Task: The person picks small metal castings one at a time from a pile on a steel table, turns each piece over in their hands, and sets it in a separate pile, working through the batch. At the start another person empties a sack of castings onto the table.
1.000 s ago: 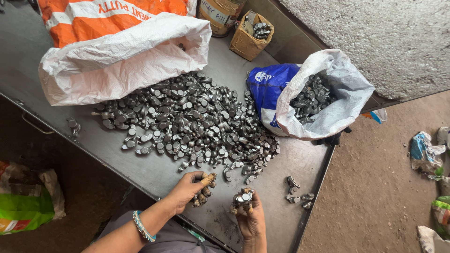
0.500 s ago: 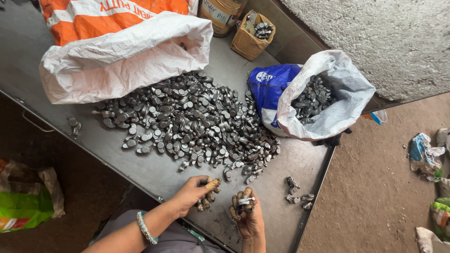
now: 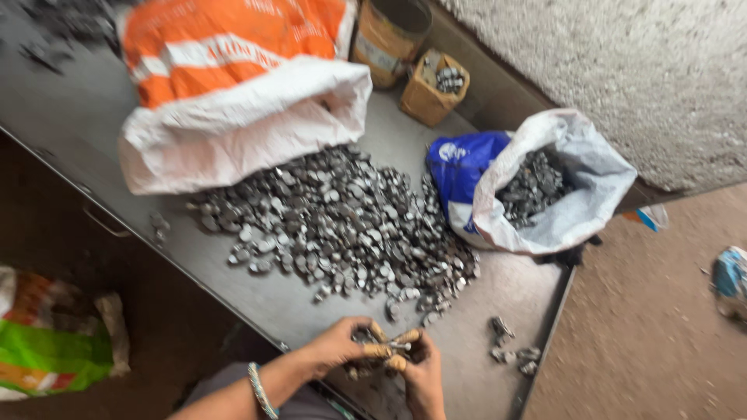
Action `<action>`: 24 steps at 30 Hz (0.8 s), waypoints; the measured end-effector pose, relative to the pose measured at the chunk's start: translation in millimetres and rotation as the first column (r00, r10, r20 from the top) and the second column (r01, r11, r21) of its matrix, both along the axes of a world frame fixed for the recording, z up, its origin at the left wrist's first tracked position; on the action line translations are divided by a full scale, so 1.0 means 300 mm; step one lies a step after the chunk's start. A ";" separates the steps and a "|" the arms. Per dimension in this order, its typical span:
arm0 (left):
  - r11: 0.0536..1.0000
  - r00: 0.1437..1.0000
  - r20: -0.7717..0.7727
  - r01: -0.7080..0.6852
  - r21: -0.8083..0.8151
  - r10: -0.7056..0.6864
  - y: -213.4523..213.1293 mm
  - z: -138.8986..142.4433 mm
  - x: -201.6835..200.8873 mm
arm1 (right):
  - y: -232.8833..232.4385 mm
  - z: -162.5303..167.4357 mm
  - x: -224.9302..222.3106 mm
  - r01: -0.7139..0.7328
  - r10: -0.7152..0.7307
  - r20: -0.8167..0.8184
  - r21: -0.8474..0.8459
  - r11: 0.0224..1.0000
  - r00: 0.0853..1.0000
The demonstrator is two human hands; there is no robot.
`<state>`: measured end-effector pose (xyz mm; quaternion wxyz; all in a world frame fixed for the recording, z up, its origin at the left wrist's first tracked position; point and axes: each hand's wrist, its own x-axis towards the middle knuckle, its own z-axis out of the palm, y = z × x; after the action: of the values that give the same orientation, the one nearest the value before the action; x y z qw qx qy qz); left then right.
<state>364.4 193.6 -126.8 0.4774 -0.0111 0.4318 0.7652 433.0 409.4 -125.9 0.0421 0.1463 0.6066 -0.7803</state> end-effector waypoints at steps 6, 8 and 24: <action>0.970 0.972 0.213 -0.139 0.199 0.096 -0.067 0.007 -0.095 | 0.030 -0.024 -0.241 -0.287 0.207 0.216 0.464 0.838 0.954; 0.947 0.958 0.153 -0.266 0.181 0.240 -0.100 0.055 -0.197 | 0.015 0.000 -0.368 -0.358 0.196 0.308 0.671 0.649 0.931; 0.425 0.321 -0.392 -0.880 0.213 0.862 -0.347 0.896 -1.334 | -0.131 0.182 -0.769 -0.421 0.129 0.407 0.900 0.112 0.904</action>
<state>-35.7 89.6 142.0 -0.1211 -0.0750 0.4689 0.8717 202.2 370.1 -71.3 0.1524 0.1104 0.9686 -0.1624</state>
